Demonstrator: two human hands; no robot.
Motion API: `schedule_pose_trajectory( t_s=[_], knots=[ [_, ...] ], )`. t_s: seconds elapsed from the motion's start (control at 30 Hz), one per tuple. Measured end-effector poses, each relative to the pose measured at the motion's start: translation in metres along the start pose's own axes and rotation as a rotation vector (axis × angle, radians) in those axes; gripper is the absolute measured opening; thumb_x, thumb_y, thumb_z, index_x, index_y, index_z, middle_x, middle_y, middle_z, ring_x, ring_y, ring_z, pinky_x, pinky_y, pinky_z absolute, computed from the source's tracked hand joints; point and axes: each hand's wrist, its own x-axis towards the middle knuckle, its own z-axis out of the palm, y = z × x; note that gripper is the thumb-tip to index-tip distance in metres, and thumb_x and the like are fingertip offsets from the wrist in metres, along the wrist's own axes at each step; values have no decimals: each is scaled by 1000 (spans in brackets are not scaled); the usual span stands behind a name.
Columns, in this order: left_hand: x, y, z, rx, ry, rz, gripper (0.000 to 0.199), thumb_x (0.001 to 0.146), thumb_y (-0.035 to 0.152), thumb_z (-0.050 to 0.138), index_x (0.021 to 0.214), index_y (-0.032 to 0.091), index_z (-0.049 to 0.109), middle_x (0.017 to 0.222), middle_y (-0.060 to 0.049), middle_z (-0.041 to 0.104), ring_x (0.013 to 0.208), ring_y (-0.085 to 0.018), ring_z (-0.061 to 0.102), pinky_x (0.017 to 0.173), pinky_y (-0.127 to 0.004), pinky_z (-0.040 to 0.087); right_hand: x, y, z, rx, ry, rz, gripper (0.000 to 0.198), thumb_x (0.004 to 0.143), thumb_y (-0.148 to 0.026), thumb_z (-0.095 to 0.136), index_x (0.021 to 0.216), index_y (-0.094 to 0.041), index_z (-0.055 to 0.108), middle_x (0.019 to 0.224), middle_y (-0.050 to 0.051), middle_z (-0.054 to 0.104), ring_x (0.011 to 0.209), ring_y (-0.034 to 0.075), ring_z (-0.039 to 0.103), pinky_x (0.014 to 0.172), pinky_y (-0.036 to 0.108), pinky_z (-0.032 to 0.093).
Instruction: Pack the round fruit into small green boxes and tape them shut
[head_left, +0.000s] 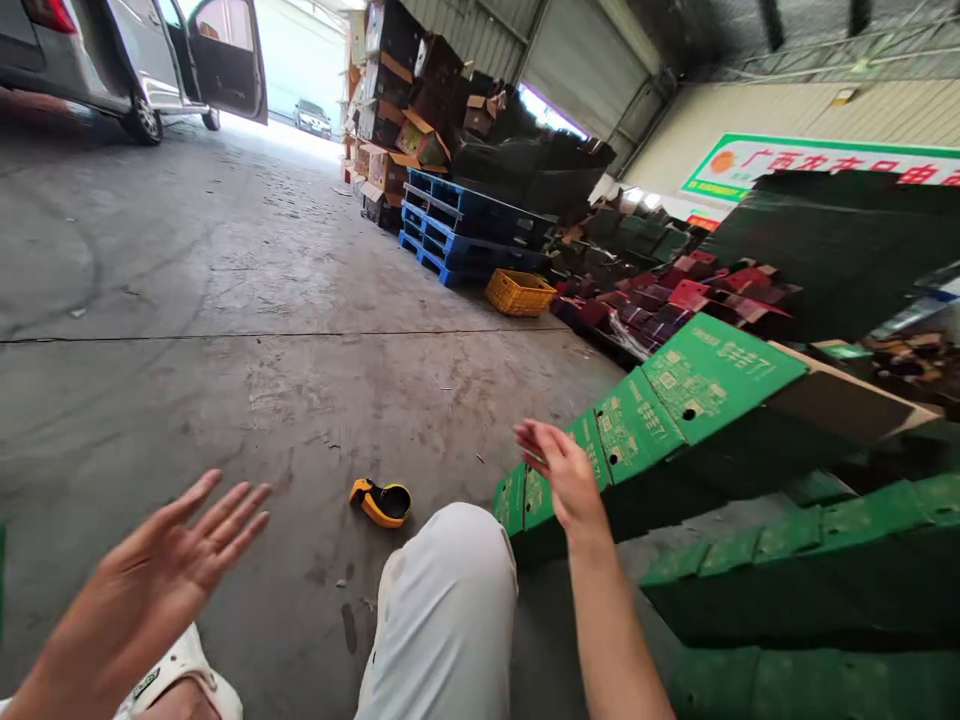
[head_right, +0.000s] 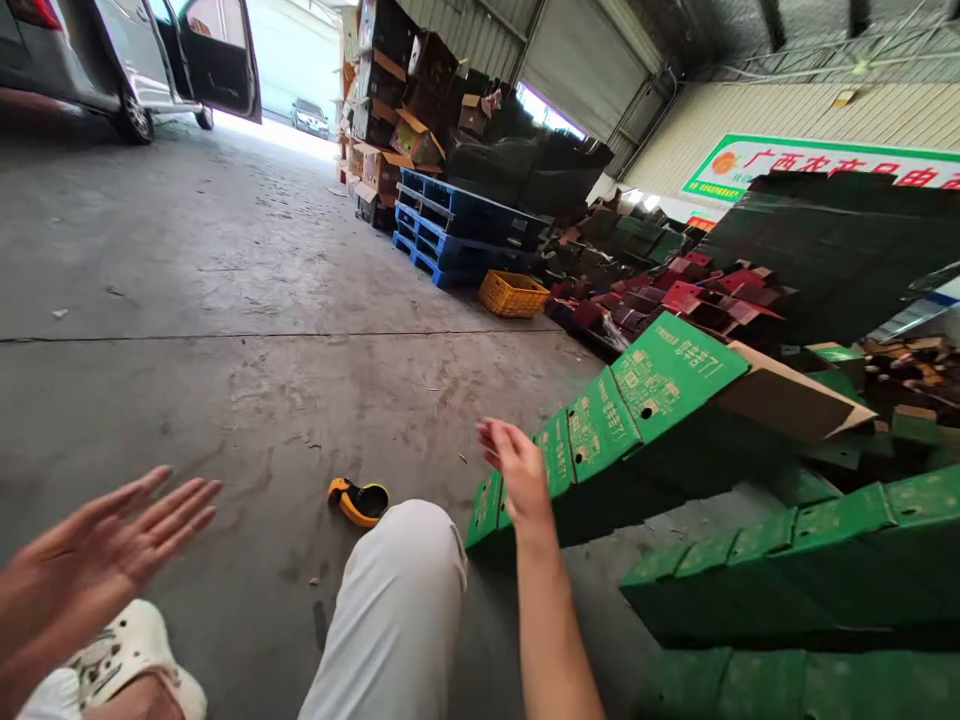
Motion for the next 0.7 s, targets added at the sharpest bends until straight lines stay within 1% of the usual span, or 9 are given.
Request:
schedule_pose_trajectory(
  t_s=[0.13,0.2,0.27,0.33,0.4,0.47,0.53,0.63,0.7],
  knots=[
    [37,-63,52,185,-45,-124,51,93,19,61,145,25,58,139,-13,68,122,-31,72,105,-50,60,-42,99,-135,111,534,26,56,64,-62,88,97,-19,77,98,8,79,88,20,76,73,28,62],
    [63,-90,72,248,-37,-179,46,93,16,63,138,24,60,135,-12,69,119,-30,74,99,-45,63,-58,149,-181,128,741,80,53,58,-60,89,91,-20,74,92,5,77,83,19,74,63,25,60],
    [90,-119,93,330,-74,-212,43,90,14,67,132,25,62,130,-10,71,114,-29,75,92,-40,64,-65,192,-209,116,880,166,50,54,-57,87,85,-22,69,89,3,73,85,21,72,58,25,57],
    [115,-151,116,442,-167,-256,44,87,17,74,129,26,63,128,-8,70,111,-28,76,84,-35,64,-64,223,-221,74,926,225,49,55,-59,83,86,-23,68,95,3,72,98,25,72,63,31,60],
    [134,-185,142,574,-271,-321,51,82,23,82,129,27,63,135,-9,67,114,-28,75,81,-32,61,-59,242,-221,11,932,234,50,61,-61,79,91,-23,68,105,6,73,111,30,69,80,41,63],
    [148,-219,168,710,-379,-381,58,77,31,87,130,28,64,145,-11,63,122,-30,71,82,-31,58,-53,250,-216,-54,933,213,49,69,-63,74,96,-23,68,114,9,73,120,33,67,99,51,58],
    [157,-252,192,836,-503,-445,63,75,39,89,132,27,64,150,-13,60,130,-31,65,88,-32,56,-47,255,-212,-71,912,208,50,78,-66,67,104,-23,69,124,11,71,127,34,63,109,57,51],
    [167,-301,220,1004,-666,-533,73,74,47,87,138,26,61,152,-15,59,137,-34,59,99,-40,52,-34,265,-213,10,830,261,52,83,-70,61,112,-28,69,140,11,65,140,35,55,109,58,51],
    [171,-335,231,1107,-737,-577,80,71,49,87,143,26,58,154,-15,58,140,-35,57,105,-46,49,-21,273,-220,124,770,307,55,80,-74,62,113,-30,70,139,10,67,138,34,57,104,56,55]
  ],
)
